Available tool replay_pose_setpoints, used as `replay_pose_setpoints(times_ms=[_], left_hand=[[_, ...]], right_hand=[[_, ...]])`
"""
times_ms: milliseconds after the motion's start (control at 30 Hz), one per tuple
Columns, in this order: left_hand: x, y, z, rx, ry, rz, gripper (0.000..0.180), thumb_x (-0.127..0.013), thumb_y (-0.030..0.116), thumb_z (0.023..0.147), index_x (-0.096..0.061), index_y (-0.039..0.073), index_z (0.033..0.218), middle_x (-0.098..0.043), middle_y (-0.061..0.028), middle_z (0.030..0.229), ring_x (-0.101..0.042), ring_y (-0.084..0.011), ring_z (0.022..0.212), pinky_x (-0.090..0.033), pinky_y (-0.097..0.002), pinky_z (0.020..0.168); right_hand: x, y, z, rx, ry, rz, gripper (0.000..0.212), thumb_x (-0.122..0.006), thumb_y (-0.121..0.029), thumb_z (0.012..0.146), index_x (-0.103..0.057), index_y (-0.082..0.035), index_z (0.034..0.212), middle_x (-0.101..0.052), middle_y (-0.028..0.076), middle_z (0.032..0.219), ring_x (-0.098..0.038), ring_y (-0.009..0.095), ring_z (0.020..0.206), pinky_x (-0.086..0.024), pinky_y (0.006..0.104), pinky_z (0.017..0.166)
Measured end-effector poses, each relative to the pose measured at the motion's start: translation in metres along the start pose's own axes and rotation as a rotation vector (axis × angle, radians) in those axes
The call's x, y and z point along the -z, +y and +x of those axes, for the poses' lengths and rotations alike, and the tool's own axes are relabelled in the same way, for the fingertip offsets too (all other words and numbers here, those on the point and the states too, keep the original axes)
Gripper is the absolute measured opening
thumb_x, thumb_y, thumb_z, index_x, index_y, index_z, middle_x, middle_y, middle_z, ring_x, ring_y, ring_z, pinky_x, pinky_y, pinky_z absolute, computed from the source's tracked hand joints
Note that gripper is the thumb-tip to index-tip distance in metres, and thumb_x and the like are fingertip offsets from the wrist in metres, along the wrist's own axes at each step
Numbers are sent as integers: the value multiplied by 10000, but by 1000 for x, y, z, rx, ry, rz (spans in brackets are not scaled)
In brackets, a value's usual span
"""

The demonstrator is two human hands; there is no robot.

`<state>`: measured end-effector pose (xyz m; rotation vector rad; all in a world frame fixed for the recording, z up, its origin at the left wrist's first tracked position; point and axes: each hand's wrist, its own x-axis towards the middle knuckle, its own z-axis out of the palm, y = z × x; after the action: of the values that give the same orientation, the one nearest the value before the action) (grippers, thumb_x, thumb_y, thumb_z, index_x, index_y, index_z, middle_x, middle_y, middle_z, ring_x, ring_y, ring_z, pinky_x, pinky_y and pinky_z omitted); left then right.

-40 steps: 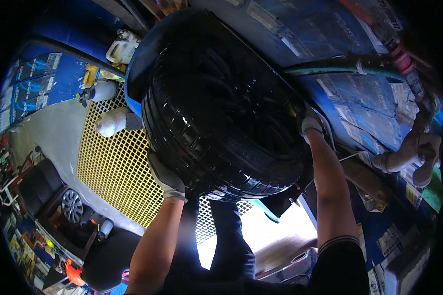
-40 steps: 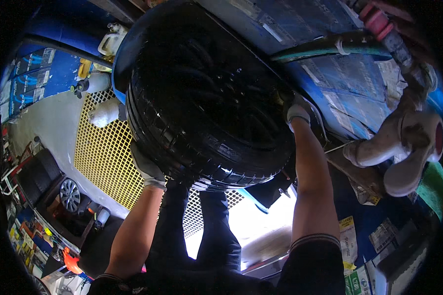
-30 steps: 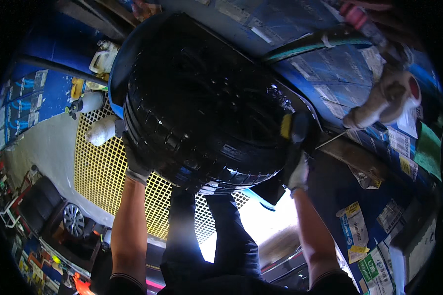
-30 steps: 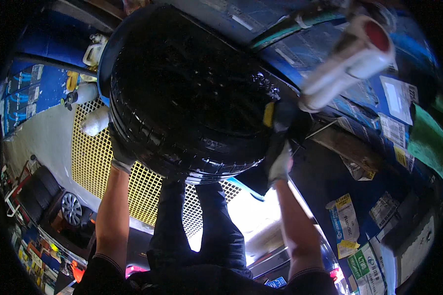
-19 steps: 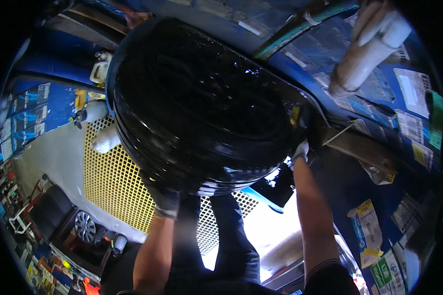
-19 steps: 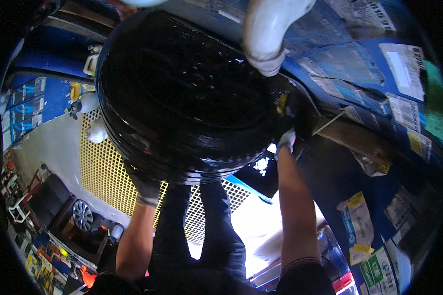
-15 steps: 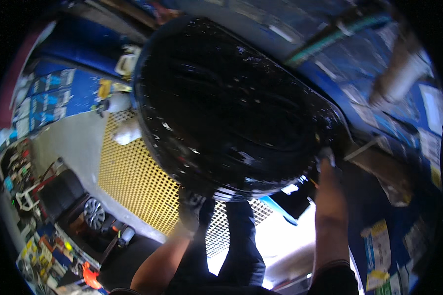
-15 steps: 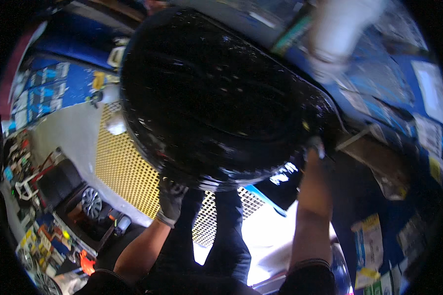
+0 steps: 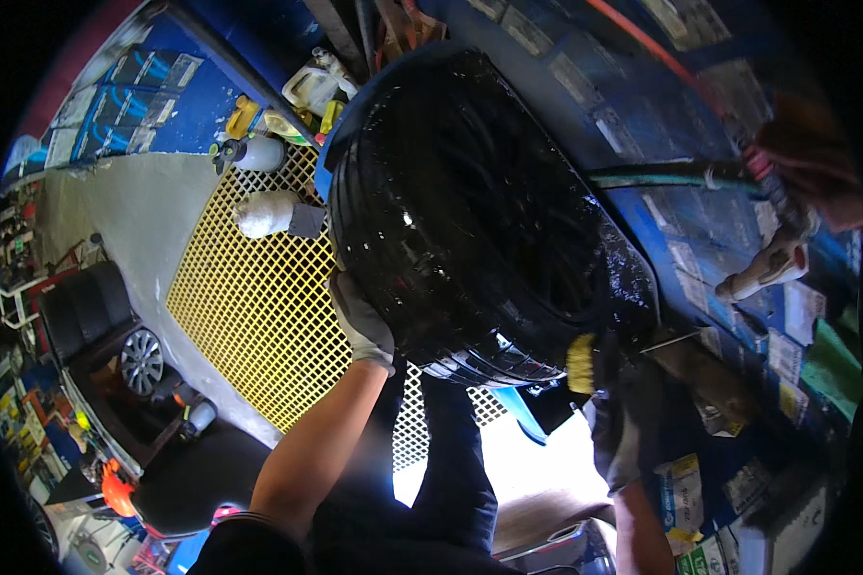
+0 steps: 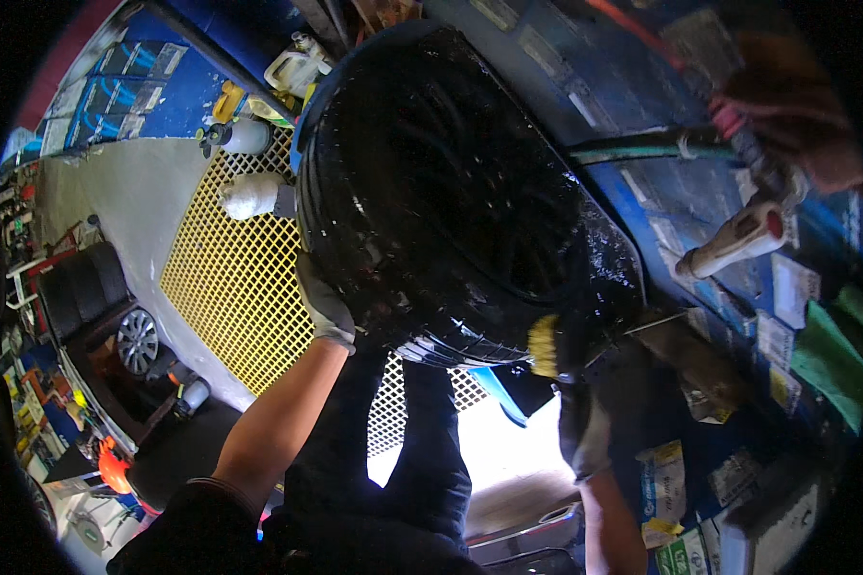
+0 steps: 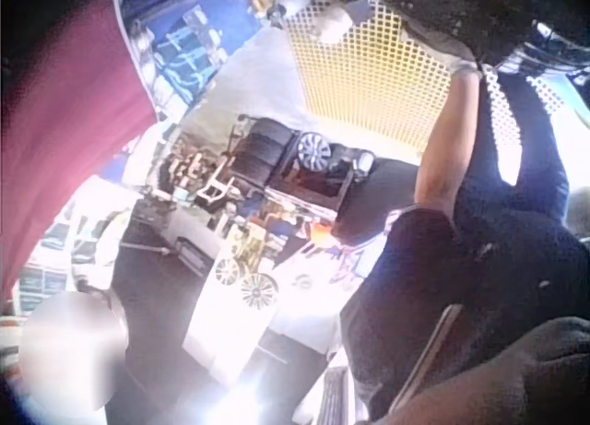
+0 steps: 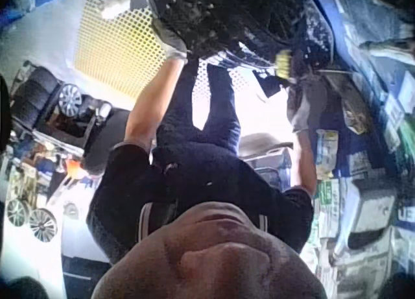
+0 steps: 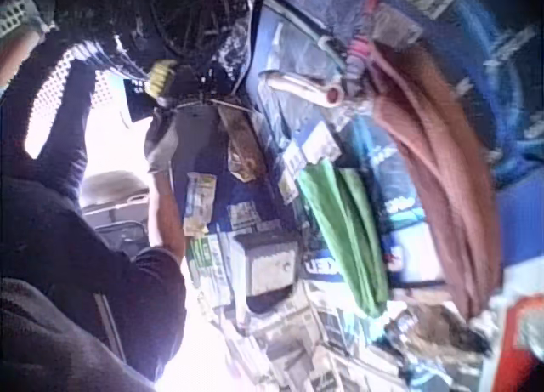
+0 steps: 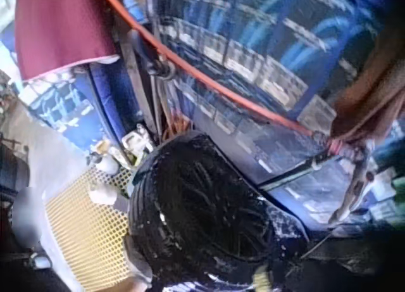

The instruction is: The person uses a tire inflator on a car tire mounted on a rim, then sprays the tire with a cleaning solution and scrubs it with a brush. The person moves the tire to a washing station and continues scrubbing the tread and sidewall.

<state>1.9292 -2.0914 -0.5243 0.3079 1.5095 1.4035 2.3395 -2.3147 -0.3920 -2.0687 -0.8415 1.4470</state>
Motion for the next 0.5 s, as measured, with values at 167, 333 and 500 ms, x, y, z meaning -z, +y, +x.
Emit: replay_pose_setpoints(times_ms=[167,333,500], left_hand=[[-1,1,0,-117,-72,85,562,-454,408,1182,-541,-33,1519,-634,-168,1432,-607,-267,1289,-473,-387,1134],[-1,-2,4,-131,28,310,662,-466,461,1165,-490,-45,1591,-606,-229,1534,-604,-335,1364,-452,-416,1171],[-3,-1,-4,-164,50,305,643,-479,439,1155,-509,-60,1560,-622,-278,1495,-616,-422,1347,-462,-460,1160]], right_hand=[[-118,-210,113,306,-214,-422,435,-618,-233,1120,-622,-63,1520,-778,195,1247,-756,288,1160,-571,413,1028],[-213,-327,252,195,-103,-573,459,-447,-365,1160,-728,-21,1279,-771,249,1193,-751,368,1133,-571,496,1000],[-111,-228,105,138,-215,-722,520,-613,-314,1120,-557,-105,1593,-750,259,1314,-730,368,1259,-546,443,1070]])
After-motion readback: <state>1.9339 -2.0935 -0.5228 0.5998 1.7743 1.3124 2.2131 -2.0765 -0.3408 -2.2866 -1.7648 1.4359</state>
